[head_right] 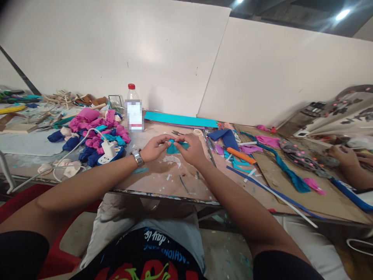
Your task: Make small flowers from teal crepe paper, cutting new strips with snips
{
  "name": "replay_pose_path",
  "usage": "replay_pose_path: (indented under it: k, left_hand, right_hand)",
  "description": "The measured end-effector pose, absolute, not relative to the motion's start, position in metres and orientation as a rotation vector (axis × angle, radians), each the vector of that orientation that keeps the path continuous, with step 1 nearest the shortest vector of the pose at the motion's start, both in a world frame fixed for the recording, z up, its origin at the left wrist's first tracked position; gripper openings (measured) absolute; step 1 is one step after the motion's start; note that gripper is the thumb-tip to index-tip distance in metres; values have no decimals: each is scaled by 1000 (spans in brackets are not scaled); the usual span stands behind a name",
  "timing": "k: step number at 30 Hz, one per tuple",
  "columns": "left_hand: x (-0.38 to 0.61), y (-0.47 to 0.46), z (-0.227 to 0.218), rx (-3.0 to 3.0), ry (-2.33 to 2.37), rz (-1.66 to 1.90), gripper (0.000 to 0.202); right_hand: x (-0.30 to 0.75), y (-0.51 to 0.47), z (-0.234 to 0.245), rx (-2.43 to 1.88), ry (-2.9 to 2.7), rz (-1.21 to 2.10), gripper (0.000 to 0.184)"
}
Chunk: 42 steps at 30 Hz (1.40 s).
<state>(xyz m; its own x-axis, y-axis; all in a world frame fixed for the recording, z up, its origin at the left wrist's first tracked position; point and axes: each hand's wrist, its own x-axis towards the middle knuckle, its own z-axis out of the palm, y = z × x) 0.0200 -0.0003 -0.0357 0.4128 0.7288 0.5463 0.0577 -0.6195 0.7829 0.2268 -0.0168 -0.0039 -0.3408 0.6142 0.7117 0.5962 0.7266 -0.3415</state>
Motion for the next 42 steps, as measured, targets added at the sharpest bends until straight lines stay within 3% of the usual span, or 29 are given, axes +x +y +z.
replay_pose_path:
  k: [23, 42]
  left_hand:
    - [25, 2, -38, 1696, 466, 1228, 38]
    - [21, 1, -34, 1864, 686, 1261, 34]
  right_hand:
    - [227, -17, -6, -933, -1982, 118, 19]
    - [227, -16, -6, -963, -1957, 125, 24]
